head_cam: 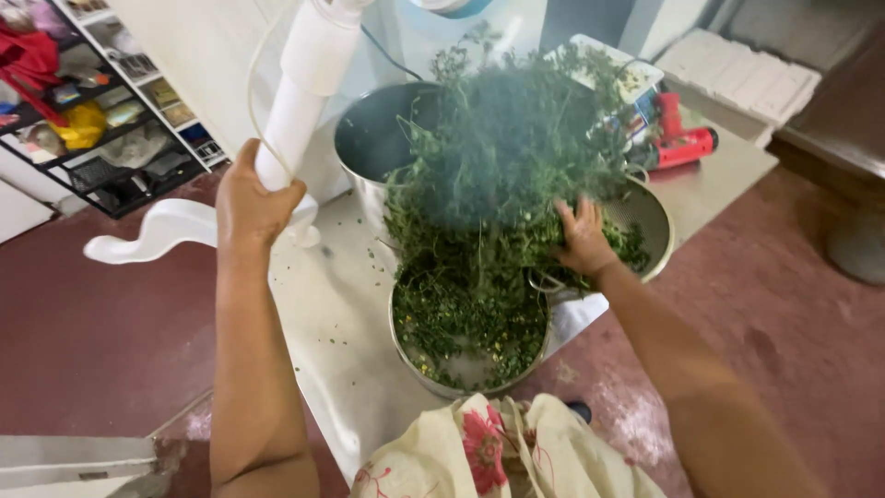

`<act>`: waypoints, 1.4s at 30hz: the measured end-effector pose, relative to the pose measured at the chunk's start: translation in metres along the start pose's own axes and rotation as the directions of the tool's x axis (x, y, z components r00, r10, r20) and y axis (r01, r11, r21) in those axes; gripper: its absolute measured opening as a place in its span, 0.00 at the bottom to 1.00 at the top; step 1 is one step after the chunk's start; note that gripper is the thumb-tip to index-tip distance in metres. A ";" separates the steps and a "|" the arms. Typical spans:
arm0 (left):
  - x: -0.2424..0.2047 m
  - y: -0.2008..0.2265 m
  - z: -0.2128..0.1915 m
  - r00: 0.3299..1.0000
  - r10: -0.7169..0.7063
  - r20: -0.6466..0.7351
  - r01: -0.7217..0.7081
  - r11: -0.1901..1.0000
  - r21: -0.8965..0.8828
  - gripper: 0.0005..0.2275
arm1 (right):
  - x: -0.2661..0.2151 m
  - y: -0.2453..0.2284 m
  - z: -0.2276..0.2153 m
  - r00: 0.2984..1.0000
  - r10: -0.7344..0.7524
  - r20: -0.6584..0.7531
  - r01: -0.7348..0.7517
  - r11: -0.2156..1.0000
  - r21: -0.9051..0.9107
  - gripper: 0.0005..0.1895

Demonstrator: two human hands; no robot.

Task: Processing tea leaves by transferring them between containers and using a handheld steaming device.

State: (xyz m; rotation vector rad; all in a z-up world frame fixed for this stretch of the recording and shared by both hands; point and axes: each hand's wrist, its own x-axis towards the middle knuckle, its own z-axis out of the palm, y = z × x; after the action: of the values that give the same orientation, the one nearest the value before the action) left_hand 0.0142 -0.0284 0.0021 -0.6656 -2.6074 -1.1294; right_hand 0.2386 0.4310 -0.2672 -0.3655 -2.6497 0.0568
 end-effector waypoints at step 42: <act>-0.026 -0.035 0.017 1.000 -0.021 -0.020 0.023 0.994 0.103 0.22 | 0.048 -0.023 -0.092 0.841 0.461 -0.283 -0.037 0.571 0.820 0.19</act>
State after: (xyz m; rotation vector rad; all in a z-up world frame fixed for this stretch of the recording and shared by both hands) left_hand 0.0193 -0.0453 -0.0408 -0.6027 -2.6427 -0.9939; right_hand 0.2335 0.4191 -0.1616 -0.3839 -1.7955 1.0776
